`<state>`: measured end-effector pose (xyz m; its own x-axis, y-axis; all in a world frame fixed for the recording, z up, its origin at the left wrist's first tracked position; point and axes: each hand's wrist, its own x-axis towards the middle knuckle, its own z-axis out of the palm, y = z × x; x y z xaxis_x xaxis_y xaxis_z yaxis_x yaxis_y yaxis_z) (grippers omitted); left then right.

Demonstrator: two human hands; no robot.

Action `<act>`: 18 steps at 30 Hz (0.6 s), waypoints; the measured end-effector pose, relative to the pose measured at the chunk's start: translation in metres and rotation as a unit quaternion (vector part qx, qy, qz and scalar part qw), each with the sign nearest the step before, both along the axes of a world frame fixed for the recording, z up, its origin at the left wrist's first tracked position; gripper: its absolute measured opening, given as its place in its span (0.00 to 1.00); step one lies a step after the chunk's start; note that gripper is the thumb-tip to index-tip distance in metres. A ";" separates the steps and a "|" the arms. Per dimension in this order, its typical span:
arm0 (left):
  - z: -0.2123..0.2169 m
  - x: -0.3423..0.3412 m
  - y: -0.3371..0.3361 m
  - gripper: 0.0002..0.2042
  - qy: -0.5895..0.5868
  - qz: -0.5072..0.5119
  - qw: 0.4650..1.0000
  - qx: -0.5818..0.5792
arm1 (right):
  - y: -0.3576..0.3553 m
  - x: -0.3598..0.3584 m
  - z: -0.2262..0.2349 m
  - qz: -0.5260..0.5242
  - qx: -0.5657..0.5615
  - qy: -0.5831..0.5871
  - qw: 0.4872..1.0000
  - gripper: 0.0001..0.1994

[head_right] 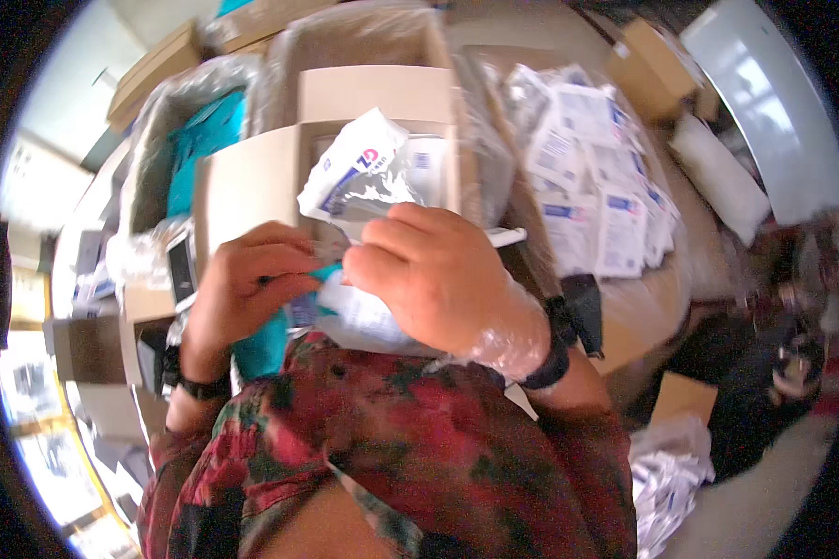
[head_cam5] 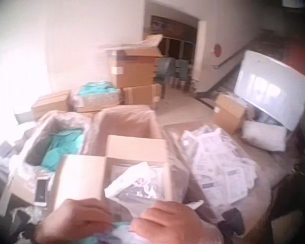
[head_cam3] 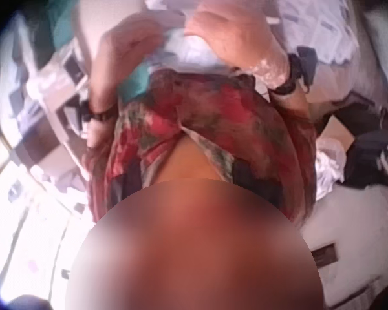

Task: The recorder is taking green face masks from a pile, untangling the straps, and placing them into a cardboard box containing product packages.

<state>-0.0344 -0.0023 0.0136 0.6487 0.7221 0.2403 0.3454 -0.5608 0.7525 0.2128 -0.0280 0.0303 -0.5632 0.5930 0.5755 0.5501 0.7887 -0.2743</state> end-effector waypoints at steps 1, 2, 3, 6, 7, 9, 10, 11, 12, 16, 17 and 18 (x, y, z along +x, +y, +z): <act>0.003 0.002 -0.003 0.07 -0.041 0.053 0.998 0.005 | 0.000 0.008 -0.002 -0.005 -0.049 0.037 0.998 0.06; 0.003 -0.002 -0.003 0.06 -0.079 0.082 0.993 -0.003 | -0.002 0.017 -0.002 -0.009 -0.095 0.076 0.992 0.05; -0.002 -0.011 -0.001 0.05 -0.145 0.095 0.985 -0.024 | -0.005 0.029 -0.002 -0.016 -0.126 0.136 0.983 0.04; -0.019 -0.043 0.013 0.05 -0.328 0.181 0.926 -0.039 | -0.026 0.077 -0.011 -0.156 -0.212 0.288 0.921 0.02; -0.016 -0.058 0.012 0.05 -0.338 0.229 0.908 -0.090 | -0.031 0.097 -0.015 -0.201 -0.231 0.367 0.878 0.02; -0.022 -0.073 0.019 0.06 -0.328 0.271 0.902 -0.068 | -0.027 0.146 -0.032 -0.292 -0.147 0.425 0.844 0.04; -0.022 -0.077 0.017 0.06 -0.308 0.274 0.909 -0.061 | -0.023 0.167 -0.032 -0.320 -0.131 0.433 0.832 0.04; -0.021 -0.074 0.016 0.06 -0.309 0.272 0.909 -0.063 | -0.020 0.188 -0.033 -0.349 -0.115 0.440 0.819 0.04; -0.018 -0.070 0.013 0.06 -0.305 0.270 0.911 -0.059 | -0.015 0.207 -0.036 -0.350 -0.116 0.440 0.819 0.04; -0.016 -0.059 0.015 0.06 -0.336 0.260 0.902 -0.081 | 0.008 0.276 -0.060 -0.352 -0.185 0.497 0.771 0.04; -0.016 -0.061 0.015 0.06 -0.335 0.262 0.902 -0.081 | 0.014 0.292 -0.074 -0.345 -0.223 0.512 0.754 0.04; -0.015 -0.064 0.015 0.06 -0.350 0.240 0.900 -0.097 | 0.019 0.312 -0.094 -0.347 -0.223 0.512 0.754 0.04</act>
